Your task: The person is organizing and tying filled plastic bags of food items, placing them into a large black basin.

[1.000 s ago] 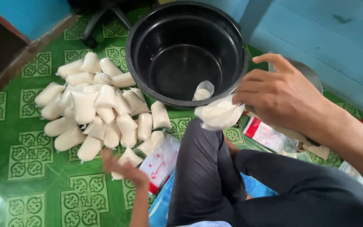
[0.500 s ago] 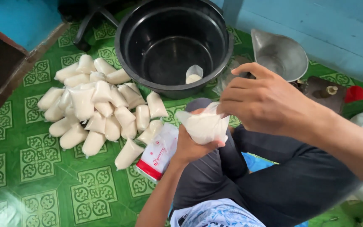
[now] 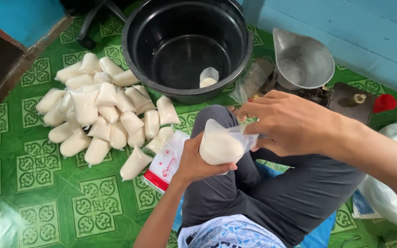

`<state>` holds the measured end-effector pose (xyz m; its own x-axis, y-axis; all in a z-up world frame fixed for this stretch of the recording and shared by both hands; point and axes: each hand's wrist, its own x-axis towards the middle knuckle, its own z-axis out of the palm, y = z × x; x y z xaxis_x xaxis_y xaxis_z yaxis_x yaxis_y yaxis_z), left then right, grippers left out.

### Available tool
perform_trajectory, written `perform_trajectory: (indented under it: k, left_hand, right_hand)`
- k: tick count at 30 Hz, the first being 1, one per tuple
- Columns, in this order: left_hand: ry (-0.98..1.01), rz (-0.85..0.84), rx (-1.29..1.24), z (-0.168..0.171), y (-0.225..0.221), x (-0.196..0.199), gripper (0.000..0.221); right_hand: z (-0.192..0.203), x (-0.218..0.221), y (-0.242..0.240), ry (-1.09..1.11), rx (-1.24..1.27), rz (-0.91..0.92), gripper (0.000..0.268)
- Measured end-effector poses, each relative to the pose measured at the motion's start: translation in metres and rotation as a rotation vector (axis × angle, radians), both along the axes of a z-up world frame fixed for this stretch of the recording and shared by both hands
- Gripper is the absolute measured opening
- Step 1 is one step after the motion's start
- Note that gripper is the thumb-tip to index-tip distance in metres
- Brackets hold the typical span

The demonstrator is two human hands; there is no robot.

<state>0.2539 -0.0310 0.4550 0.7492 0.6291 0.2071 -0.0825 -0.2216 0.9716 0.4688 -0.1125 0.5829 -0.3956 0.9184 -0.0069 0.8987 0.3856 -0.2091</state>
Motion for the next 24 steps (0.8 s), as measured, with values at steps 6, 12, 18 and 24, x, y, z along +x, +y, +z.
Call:
perform_trajectory:
  k: [6, 12, 18, 24]
  left_hand:
    - [0.034, -0.081, -0.018, -0.013, 0.001, 0.001, 0.073]
    - [0.007, -0.004, 0.022, -0.022, 0.000, 0.007, 0.060]
    - [-0.014, 0.058, -0.013, -0.028, 0.002, 0.012, 0.052]
    - [0.036, 0.108, 0.010, -0.017, 0.001, 0.017, 0.051]
  right_hand:
    - [0.009, 0.021, 0.005, 0.194, -0.091, -0.051, 0.008]
    - [0.003, 0.028, 0.013, 0.356, -0.104, -0.054, 0.009]
    - [-0.006, 0.032, 0.019, 0.410, -0.117, -0.118, 0.011]
    - [-0.001, 0.024, 0.015, 0.624, -0.054, -0.272, 0.033]
